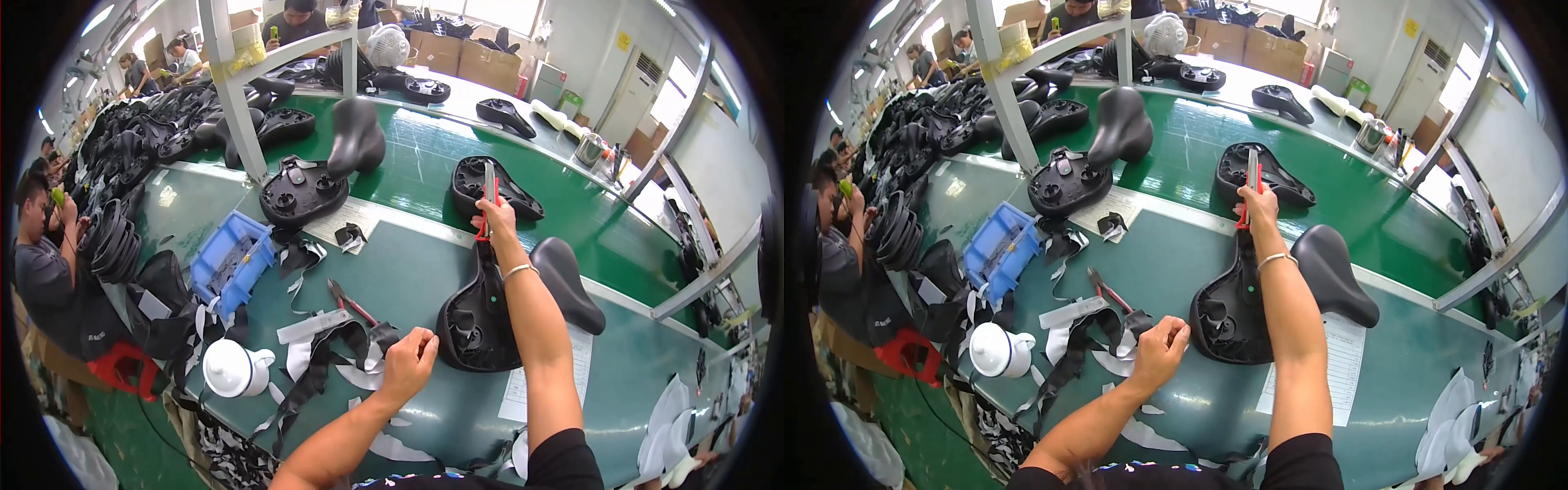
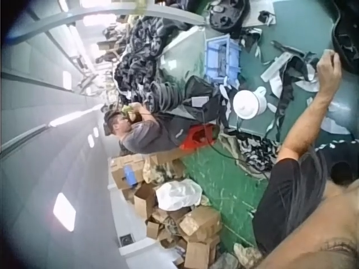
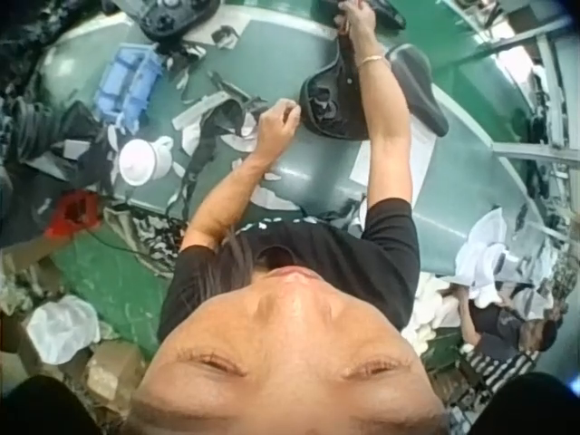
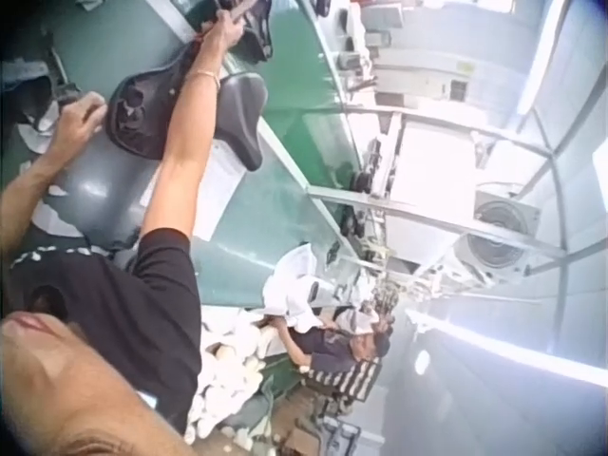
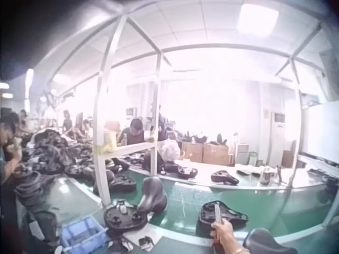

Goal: Trimming excess material and inspecting bicycle seats on an assembly line.

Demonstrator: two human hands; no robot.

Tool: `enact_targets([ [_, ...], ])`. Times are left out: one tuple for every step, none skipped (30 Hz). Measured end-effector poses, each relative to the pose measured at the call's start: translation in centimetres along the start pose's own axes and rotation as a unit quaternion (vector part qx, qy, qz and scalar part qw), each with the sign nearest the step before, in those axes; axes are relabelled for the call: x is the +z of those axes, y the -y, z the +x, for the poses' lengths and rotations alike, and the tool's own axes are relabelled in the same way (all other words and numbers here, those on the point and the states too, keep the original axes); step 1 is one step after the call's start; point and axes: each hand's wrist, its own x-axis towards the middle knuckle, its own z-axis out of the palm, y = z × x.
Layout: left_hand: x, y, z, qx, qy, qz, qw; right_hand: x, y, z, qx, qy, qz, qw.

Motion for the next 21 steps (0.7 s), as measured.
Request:
enact_targets([
  [-0.2, -0.1, 0.1, 0.0, 0.002, 0.006, 1.0, -0.3, 0.8, -1.3, -0.014, 0.034, 0.055, 0.998],
  [-0.4, -0.2, 0.2, -0.001, 0.006, 0.012, 1.0, -1.0, 1.6, -2.7, -0.026, 0.065, 0.11, 0.991],
  [-0.7, -0.2, -0.1, -0.004, 0.01, 0.012, 1.0, -1.9, 2.9, -4.9, -0.011, 0.101, 0.119, 0.988],
  [-0.8, 0.0, 0.1, -0.012, 0.014, -0.069, 0.997, -2.8, 4.3, -7.7, -0.004, 0.125, 0.115, 0.985],
  [-0.9, 0.3, 0.3, -0.021, 0.018, -0.149, 0.988, -3.9, 5.3, -10.6, -0.002, 0.121, 0.114, 0.986],
  [-1.1, 1.3, 0.6, -0.041, 0.036, -0.264, 0.963, -5.1, 6.0, -13.7, -0.002, 0.158, 0.105, 0.982],
  [-1.3, 2.0, 0.9, -0.064, 0.055, -0.375, 0.923, -6.4, 6.4, -16.9, -0.001, 0.191, 0.094, 0.977],
  [-2.3, 1.4, 1.8, -0.126, 0.118, -0.448, 0.877, -8.0, 6.4, -19.9, 0.001, 0.187, 0.071, 0.98],
  [-3.5, 0.2, 2.5, -0.188, 0.171, -0.513, 0.82, -9.1, 5.9, -22.8, 0.007, 0.19, 0.05, 0.98],
  [-4.3, -2.7, 2.4, -0.234, 0.11, -0.538, 0.802, -10.0, 4.6, -25.1, -0.001, 0.211, 0.039, 0.977],
  [-5.0, -5.1, 2.0, -0.277, 0.051, -0.56, 0.779, -10.8, 3.6, -27.3, -0.019, 0.22, -0.006, 0.975],
  [-7.0, -3.3, 1.7, -0.318, 0.221, -0.572, 0.723, -11.7, 2.9, -29.8, -0.034, 0.226, -0.083, 0.97],
  [-6.8, -3.7, 0.8, -0.312, 0.183, -0.423, 0.831, -12.5, 1.8, -31.8, -0.044, 0.231, -0.16, 0.959],
  [-6.9, -3.1, 0.2, -0.298, 0.222, -0.382, 0.846, -12.6, 0.7, -33.5, -0.079, 0.23, -0.168, 0.955],
  [-7.0, -2.9, -0.4, -0.282, 0.259, -0.339, 0.859, -12.8, -0.3, -34.9, -0.115, 0.231, -0.174, 0.95],
  [-7.2, -3.1, -1.5, -0.283, 0.256, -0.327, 0.865, -13.5, -0.9, -36.5, -0.043, 0.236, -0.152, 0.959],
  [-7.6, -3.3, -2.3, -0.294, 0.25, -0.327, 0.863, -14.1, -1.1, -37.7, -0.032, 0.242, -0.151, 0.958],
  [-8.5, -3.7, -2.9, -0.282, 0.248, -0.293, 0.879, -14.5, -0.8, -38.8, -0.034, 0.204, -0.125, 0.97],
  [-8.9, -4.0, -3.1, -0.268, 0.252, -0.261, 0.892, -15.0, -1.0, -39.7, -0.035, 0.159, -0.103, 0.981],
  [-9.1, -4.8, -3.3, -0.296, 0.239, -0.235, 0.895, -16.4, -2.7, -39.7, -0.186, 0.167, -0.201, 0.947],
  [-9.5, -5.3, -3.4, -0.286, 0.247, -0.216, 0.9, -16.6, -2.5, -40.1, -0.179, 0.172, -0.199, 0.948],
])
